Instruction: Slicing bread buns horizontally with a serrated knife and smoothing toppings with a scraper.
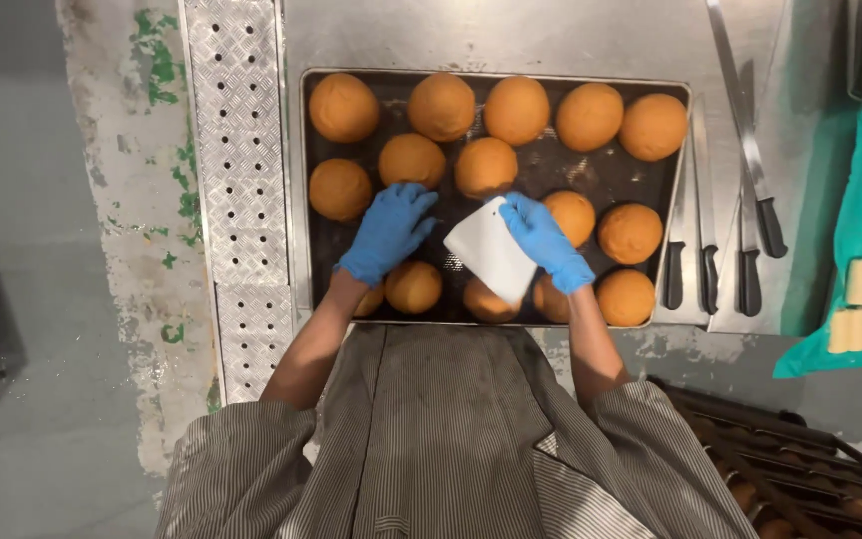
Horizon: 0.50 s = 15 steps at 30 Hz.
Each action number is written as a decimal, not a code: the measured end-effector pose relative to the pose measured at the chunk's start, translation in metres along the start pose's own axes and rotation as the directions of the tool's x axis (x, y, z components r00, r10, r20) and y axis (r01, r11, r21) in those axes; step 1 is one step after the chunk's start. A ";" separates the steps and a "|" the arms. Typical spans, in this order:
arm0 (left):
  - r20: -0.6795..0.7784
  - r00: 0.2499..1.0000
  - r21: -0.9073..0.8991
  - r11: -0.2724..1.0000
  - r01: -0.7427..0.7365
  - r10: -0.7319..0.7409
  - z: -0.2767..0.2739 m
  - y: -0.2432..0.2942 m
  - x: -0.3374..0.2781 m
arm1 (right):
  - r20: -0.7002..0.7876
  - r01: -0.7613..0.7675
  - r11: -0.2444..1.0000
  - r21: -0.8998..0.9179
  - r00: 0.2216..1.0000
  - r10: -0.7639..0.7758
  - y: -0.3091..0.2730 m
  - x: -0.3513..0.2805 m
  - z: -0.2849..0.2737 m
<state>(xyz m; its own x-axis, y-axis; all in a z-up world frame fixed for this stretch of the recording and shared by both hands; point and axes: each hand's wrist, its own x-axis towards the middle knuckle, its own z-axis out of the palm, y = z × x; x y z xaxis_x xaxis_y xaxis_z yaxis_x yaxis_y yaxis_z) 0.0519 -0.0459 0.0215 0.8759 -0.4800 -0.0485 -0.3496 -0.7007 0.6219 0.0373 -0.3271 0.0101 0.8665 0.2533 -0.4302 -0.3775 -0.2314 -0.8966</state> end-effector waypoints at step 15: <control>0.377 0.922 -0.018 0.995 0.102 -0.088 0.044 0.089 -0.024 | 0.096 -0.210 0.735 -0.645 0.932 0.350 0.081 -0.077 -0.127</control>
<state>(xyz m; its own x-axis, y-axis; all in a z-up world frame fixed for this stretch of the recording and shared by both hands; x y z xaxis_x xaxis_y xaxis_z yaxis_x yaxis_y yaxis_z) -0.0148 -0.1196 0.0434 0.7129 -0.5800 -0.3941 -0.2521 -0.7364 0.6278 -0.0184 -0.4851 -0.0161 0.6435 0.2455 -0.7251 -0.2486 -0.8288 -0.5012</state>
